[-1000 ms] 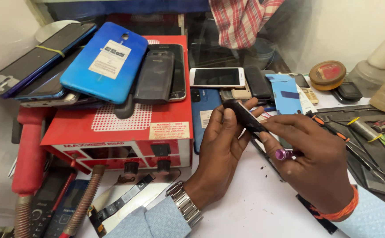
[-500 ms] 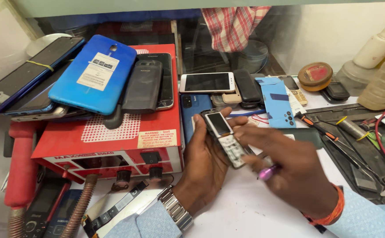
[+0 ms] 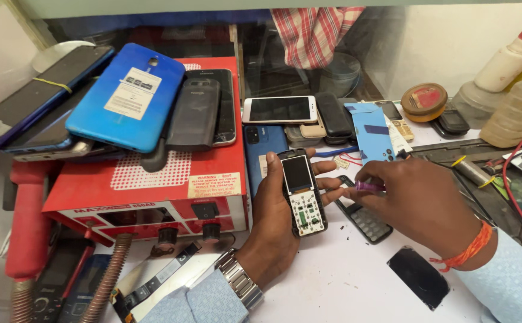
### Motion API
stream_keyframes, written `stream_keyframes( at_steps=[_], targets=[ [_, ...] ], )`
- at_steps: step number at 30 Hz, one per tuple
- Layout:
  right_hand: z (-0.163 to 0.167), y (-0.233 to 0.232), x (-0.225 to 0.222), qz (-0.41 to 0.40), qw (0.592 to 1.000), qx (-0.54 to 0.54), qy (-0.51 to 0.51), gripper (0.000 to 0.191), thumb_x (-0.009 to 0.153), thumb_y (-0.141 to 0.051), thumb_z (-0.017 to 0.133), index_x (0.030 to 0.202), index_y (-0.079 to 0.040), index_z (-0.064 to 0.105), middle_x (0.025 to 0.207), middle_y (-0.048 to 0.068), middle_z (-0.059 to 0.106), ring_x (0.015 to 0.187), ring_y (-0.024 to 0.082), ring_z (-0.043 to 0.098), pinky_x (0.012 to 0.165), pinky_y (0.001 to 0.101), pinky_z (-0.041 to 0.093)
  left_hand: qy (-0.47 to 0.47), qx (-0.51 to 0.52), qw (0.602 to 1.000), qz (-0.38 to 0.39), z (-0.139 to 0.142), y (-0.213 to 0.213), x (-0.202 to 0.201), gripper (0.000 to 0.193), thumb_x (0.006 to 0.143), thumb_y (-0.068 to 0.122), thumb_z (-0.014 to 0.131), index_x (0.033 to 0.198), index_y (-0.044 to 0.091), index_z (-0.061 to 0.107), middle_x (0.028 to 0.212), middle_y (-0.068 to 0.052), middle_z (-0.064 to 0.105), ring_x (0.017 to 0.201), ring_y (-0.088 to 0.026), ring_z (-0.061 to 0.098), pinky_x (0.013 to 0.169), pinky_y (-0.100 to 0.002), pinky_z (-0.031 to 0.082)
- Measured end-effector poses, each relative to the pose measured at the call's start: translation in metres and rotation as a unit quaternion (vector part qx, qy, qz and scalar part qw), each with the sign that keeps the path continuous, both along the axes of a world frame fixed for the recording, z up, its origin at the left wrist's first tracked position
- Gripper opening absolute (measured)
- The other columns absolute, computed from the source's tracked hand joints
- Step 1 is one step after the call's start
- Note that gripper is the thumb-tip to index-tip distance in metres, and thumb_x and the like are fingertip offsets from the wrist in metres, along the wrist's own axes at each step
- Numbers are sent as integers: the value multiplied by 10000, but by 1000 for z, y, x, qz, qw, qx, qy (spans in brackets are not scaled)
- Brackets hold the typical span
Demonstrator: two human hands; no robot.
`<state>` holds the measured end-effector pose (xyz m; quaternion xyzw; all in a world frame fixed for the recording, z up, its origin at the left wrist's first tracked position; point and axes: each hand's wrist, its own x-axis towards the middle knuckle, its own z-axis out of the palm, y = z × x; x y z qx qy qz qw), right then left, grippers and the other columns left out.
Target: The person disassembles a black feature phone using a small screwdriver, removes the keypad, and inspects the internal components. The person then reassembles the phone by placing the keypad back and securing it with screws.
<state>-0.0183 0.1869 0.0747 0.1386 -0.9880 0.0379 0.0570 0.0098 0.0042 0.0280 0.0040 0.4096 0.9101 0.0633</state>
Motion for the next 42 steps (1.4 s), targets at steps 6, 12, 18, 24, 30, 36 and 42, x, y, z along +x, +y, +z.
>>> stream_keyframes(
  at_steps=[6, 12, 18, 24, 30, 36, 42],
  targets=[
    [7, 3, -2, 6, 998, -58, -27, 395, 780, -509, 802, 912, -137, 795, 698, 82, 746, 655, 278, 714, 632, 417, 544, -15, -45, 998, 48, -13, 0, -5, 508, 1041, 488, 409, 1097, 8, 563, 979, -156, 729, 803, -196, 755, 769, -355, 666],
    [1, 7, -3, 34, 994, -99, -24, 426, 772, -492, 814, 848, -74, 776, 637, 113, 704, 585, 287, 671, 590, 404, 513, -31, -46, 994, 91, -19, 3, -10, 309, 1020, 318, 512, 1028, 18, 584, 896, -138, 702, 717, -193, 736, 692, -366, 681],
    [14, 26, -11, 33, 977, -209, 25, 343, 804, -355, 798, 847, -16, 771, 602, 96, 675, 525, 191, 581, 518, 373, 459, -11, -42, 993, 111, -15, 0, -5, 409, 1023, 426, 492, 1023, 22, 560, 892, -119, 682, 720, -173, 712, 707, -375, 678],
    [46, 60, -12, -49, 979, -191, 59, 324, 880, -361, 809, 942, -43, 804, 621, 119, 665, 555, 205, 551, 527, 389, 436, 21, -60, 993, 101, -15, 0, 2, 681, 957, 662, 364, 1028, 21, 583, 873, -126, 667, 721, -195, 721, 713, -382, 688],
    [20, 16, -13, 41, 994, -93, 46, 413, 783, -467, 811, 810, -57, 768, 665, 142, 695, 617, 301, 657, 612, 432, 513, 4, -48, 994, 98, -13, -2, 6, 826, 920, 756, 310, 961, -4, 632, 837, -130, 673, 726, -205, 725, 735, -384, 693],
    [7, -6, -3, 7, 998, -54, 43, 493, 801, -578, 748, 824, -86, 764, 724, 140, 727, 723, 337, 710, 679, 460, 543, -41, -61, 995, 70, -10, -7, 6, 908, 913, 797, 228, 978, 5, 667, 803, -156, 677, 702, -213, 750, 672, -319, 633],
    [20, -4, 1, -29, 995, 50, -82, 547, 711, -628, 765, 917, -122, 767, 820, 133, 755, 817, 324, 733, 760, 461, 570, -22, -24, 997, 68, -11, -5, 2, 813, 920, 755, 233, 1204, 74, 573, 904, -108, 685, 706, -179, 705, 670, -339, 637]
  ],
)
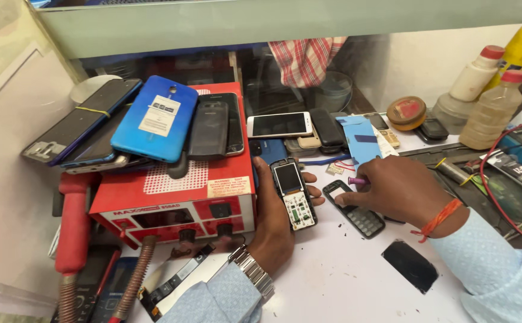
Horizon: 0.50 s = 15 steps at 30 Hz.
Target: The person disassembles a black feature phone using a small screwdriver, removes the keypad, and inspects the internal components. The person then reassembles the phone by placing the keypad back and securing it with screws.
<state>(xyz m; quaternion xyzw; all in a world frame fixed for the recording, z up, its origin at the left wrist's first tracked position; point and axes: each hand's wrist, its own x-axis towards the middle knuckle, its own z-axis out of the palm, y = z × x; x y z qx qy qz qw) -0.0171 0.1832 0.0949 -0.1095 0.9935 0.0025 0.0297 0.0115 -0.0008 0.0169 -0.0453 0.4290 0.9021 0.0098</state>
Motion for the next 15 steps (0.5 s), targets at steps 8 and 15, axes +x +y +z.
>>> stream_keyframes(
  at_steps=[8, 15],
  targets=[
    [5, -3, 2, -18, 997, 42, -55, 553, 716, -643, 749, 971, -154, 785, 934, 114, 763, 919, 309, 727, 828, 445, 572, -3, -15, 1000, -1, -3, 1, -2, 819, 931, 750, 233, 1208, 55, 564, 904, -118, 684, 703, -178, 717, 646, -322, 638],
    [3, -9, 7, -9, 997, 50, -65, 651, 669, -679, 772, 1022, -134, 729, 954, 103, 759, 935, 295, 729, 826, 442, 578, -2, -46, 999, -3, -1, -1, 2, 856, 902, 775, 223, 1201, 55, 577, 905, -111, 695, 703, -175, 729, 638, -310, 639]
  ],
)
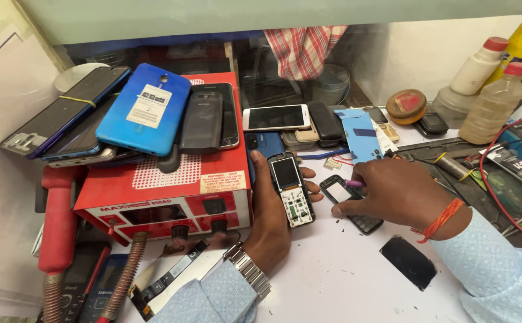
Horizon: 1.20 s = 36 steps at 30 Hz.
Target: The person disassembles a black feature phone using a small screwdriver, removes the keypad, and inspects the internal components. The person then reassembles the phone by placing the keypad back and securing it with screws.
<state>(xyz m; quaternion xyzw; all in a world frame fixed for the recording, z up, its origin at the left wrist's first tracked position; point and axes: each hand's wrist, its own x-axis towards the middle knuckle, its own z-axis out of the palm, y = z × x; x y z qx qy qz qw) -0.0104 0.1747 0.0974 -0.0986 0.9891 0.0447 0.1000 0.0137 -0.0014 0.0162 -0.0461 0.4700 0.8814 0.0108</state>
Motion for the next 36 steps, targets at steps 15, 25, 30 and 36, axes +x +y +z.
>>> stream_keyframes(
  at_steps=[15, 25, 30, 36],
  targets=[
    [-20, 29, -25, 18, 971, -233, 53, 279, 866, -289, 717, 859, -12, 743, 691, 157, 686, 634, 258, 614, 644, 421, 504, 10, 17, 1000, 4, -3, -1, -2, 852, 890, 786, 228, 1179, 68, 582, 901, -103, 711, 714, -182, 735, 660, -328, 652],
    [-36, 22, -33, -30, 942, -332, -45, 301, 907, -294, 720, 881, -3, 793, 625, 58, 689, 573, 113, 532, 558, 343, 459, 39, 30, 999, 5, -3, -3, 0, 871, 906, 786, 239, 1249, 55, 566, 898, -105, 702, 697, -174, 720, 650, -317, 646],
    [-39, 22, -35, -43, 951, -302, -58, 314, 916, -284, 715, 878, 18, 787, 639, 47, 687, 581, 102, 547, 558, 329, 466, 21, 33, 999, -3, -3, -4, 0, 878, 901, 788, 223, 1263, 62, 560, 902, -97, 693, 700, -172, 720, 667, -314, 649],
    [-38, 25, -37, -61, 881, -467, -40, 246, 922, -192, 653, 947, 13, 786, 677, -24, 692, 581, 52, 536, 522, 271, 439, 38, 31, 999, 4, -7, -4, -1, 854, 898, 778, 229, 1262, 79, 555, 930, -104, 685, 746, -188, 726, 687, -326, 648]
  ],
)
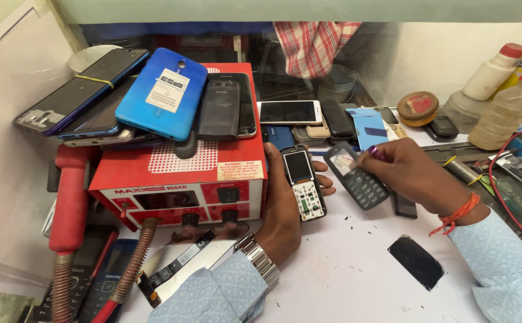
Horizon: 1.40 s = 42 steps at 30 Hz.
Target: The person disassembles a black feature phone using a small screwdriver, removes the keypad, and inspects the internal components. The person then reassembles the phone by placing the keypad back and securing it with screws.
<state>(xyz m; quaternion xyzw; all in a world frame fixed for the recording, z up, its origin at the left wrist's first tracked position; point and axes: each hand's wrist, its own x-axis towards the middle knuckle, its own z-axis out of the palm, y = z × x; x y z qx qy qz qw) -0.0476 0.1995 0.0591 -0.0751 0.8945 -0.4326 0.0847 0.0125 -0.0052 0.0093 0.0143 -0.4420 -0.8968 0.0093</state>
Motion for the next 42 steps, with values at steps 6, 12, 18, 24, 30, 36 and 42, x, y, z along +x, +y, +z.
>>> stream_keyframes(
  at_steps=[6, 12, 18, 24, 30, 36, 42],
  targets=[
    [6, -5, 12, -27, 987, -154, 34, 247, 975, -197, 692, 966, 44, 741, 652, -46, 500, 546, 47, 358, 474, 254, 275, -29, 6, 999, 18, -3, 2, -1, 852, 948, 752, 234, 1189, 7, 572, 987, -118, 697, 833, -198, 746, 745, -334, 640],
    [1, -21, 24, 4, 979, -202, -14, 278, 897, -194, 708, 1127, -49, 761, 654, -72, 539, 510, 28, 358, 446, 224, 265, -33, 35, 998, -49, -5, 6, 0, 808, 967, 725, 236, 1229, 37, 569, 1064, -102, 694, 951, -181, 714, 843, -346, 614],
    [-7, -30, 30, 35, 979, -197, -25, 297, 910, -208, 721, 1151, -39, 757, 672, -77, 536, 517, 7, 341, 439, 207, 257, -41, 50, 996, -70, -2, 8, 1, 738, 975, 687, 237, 1290, 98, 550, 1169, -71, 682, 1091, -158, 671, 949, -362, 579],
    [-9, -35, 32, 46, 975, -214, -36, 283, 906, -199, 715, 1138, -42, 750, 701, -74, 609, 523, -3, 371, 437, 198, 265, -18, 19, 996, -85, -1, 7, 4, 778, 988, 680, 188, 1345, 83, 537, 1236, -77, 670, 1133, -118, 661, 973, -315, 569],
    [-10, -35, 32, 41, 979, -196, -38, 287, 893, -203, 734, 1129, -41, 756, 680, -50, 583, 509, 8, 363, 427, 203, 252, 2, 11, 996, -89, -6, 8, 4, 785, 986, 676, 190, 1356, 62, 510, 1206, -100, 651, 1101, -119, 648, 921, -298, 579],
    [-15, -36, 32, 69, 972, -224, -7, 292, 881, -145, 746, 1130, 9, 746, 863, 1, 720, 723, 25, 591, 590, 195, 457, -54, -33, 997, -48, -6, 9, 1, 733, 983, 660, 272, 1391, 76, 444, 1191, -105, 580, 1072, -107, 646, 895, -289, 590],
    [-16, -35, 31, 69, 973, -218, 31, 298, 870, -123, 755, 1127, 28, 743, 922, 31, 747, 828, 61, 657, 738, 220, 542, -20, -19, 999, -43, -6, 9, 0, 699, 997, 615, 310, 1397, 64, 466, 1233, -70, 606, 1083, -91, 636, 884, -265, 574]
  ],
)
